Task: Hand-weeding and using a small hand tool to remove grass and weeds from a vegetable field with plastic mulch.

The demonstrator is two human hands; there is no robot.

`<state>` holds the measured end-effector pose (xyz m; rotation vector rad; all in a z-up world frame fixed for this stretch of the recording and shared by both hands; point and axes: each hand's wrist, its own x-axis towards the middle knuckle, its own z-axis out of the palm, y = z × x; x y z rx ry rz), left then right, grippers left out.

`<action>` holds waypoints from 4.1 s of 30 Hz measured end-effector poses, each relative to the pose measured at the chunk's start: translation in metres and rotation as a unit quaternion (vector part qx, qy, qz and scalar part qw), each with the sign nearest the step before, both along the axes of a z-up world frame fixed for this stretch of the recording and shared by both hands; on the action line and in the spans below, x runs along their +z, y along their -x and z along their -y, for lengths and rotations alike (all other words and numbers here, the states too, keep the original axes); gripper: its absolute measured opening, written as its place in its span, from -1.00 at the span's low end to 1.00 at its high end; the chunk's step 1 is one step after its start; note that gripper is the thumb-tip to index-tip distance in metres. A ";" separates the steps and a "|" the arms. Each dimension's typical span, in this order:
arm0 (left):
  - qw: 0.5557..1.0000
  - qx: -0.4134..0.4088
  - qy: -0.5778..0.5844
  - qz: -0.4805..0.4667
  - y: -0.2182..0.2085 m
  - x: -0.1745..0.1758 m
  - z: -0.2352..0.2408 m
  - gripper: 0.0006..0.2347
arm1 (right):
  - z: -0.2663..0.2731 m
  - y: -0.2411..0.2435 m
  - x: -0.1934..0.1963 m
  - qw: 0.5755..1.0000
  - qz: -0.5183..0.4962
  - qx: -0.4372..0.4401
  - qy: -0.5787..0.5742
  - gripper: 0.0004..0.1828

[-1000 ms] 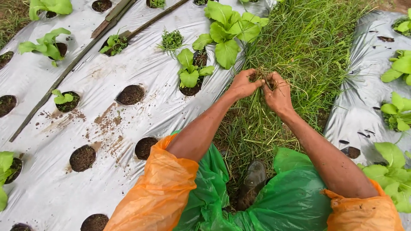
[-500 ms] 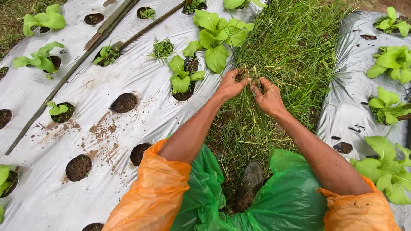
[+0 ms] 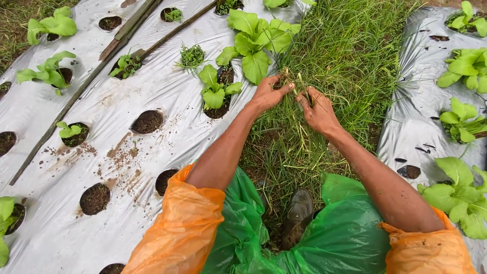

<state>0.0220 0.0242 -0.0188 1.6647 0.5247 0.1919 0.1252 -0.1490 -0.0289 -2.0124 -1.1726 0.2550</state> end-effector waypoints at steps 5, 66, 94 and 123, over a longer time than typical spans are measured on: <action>0.996 0.050 0.067 -0.028 0.007 0.019 0.004 -0.31 | 0.001 -0.008 0.008 0.999 -0.044 0.010 -0.023 -0.75; 0.954 -0.066 -0.283 0.076 -0.017 0.013 0.033 -0.80 | 0.048 0.008 0.011 0.993 -0.052 -0.007 -0.106 -0.77; 0.951 -0.254 -0.172 0.026 -0.074 -0.005 0.085 -0.71 | 0.136 -0.011 -0.004 0.953 -0.261 -0.108 -0.105 -0.57; 0.977 -0.203 -0.071 -0.005 -0.098 0.023 0.146 -0.71 | 0.156 -0.027 0.001 0.975 -0.145 -0.163 -0.043 -0.74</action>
